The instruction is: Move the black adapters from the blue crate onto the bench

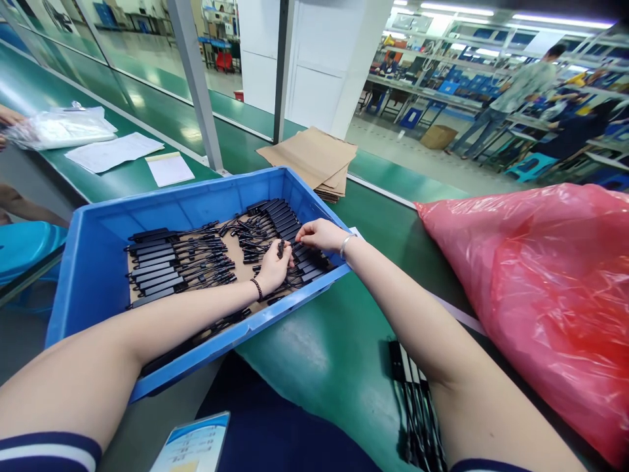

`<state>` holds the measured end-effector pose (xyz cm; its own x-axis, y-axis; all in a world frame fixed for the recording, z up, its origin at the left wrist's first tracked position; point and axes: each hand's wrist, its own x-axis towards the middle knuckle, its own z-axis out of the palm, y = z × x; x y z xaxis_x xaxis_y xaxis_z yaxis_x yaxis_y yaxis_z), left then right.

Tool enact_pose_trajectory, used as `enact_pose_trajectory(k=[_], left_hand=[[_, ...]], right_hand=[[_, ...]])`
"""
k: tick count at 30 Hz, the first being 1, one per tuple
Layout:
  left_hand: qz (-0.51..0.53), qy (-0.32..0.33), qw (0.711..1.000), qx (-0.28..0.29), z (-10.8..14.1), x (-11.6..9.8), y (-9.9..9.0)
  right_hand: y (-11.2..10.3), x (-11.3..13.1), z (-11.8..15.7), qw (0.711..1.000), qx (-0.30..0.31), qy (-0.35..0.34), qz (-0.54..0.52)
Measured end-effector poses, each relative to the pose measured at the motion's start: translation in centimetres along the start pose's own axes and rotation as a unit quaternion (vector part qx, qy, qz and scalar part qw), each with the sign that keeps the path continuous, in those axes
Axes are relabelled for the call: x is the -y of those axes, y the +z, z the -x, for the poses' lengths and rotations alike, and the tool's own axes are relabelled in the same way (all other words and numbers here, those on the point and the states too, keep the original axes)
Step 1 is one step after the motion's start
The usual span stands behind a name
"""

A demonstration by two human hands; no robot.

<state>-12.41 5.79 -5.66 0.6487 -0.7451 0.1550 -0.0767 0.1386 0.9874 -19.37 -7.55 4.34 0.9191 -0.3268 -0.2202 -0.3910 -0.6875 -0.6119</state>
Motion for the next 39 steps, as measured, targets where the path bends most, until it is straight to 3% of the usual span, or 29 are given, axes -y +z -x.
enact_pose_trajectory(k=[3,5,8,13,19,25,39], left_hand=[[0.011,-0.021,1.000,-0.019,-0.3,-0.2,0.0],[-0.004,-0.027,0.999,-0.026,-0.6,-0.2,0.0],[-0.008,-0.040,0.999,-0.024,-0.9,-0.5,-0.2],[-0.031,-0.016,0.999,0.028,-0.6,-1.2,-0.2],[-0.020,-0.036,0.999,-0.009,-0.4,-0.9,-0.1],[-0.043,-0.039,0.998,-0.002,-0.5,-1.2,-0.1],[-0.070,-0.045,0.997,0.001,-0.6,-1.7,0.0]], right_hand=[[0.1,0.1,0.3,0.991,0.050,0.020,-0.120],[0.2,0.1,0.4,0.989,0.046,0.031,-0.138],[0.1,-0.1,0.2,0.993,0.030,0.038,-0.109],[0.1,-0.6,-0.2,0.998,0.005,0.031,-0.049],[0.1,-0.5,-0.2,0.999,0.017,0.028,-0.036],[0.1,-0.3,-0.1,0.999,0.029,0.014,0.000],[0.3,0.2,-0.1,0.991,-0.015,-0.015,0.132]])
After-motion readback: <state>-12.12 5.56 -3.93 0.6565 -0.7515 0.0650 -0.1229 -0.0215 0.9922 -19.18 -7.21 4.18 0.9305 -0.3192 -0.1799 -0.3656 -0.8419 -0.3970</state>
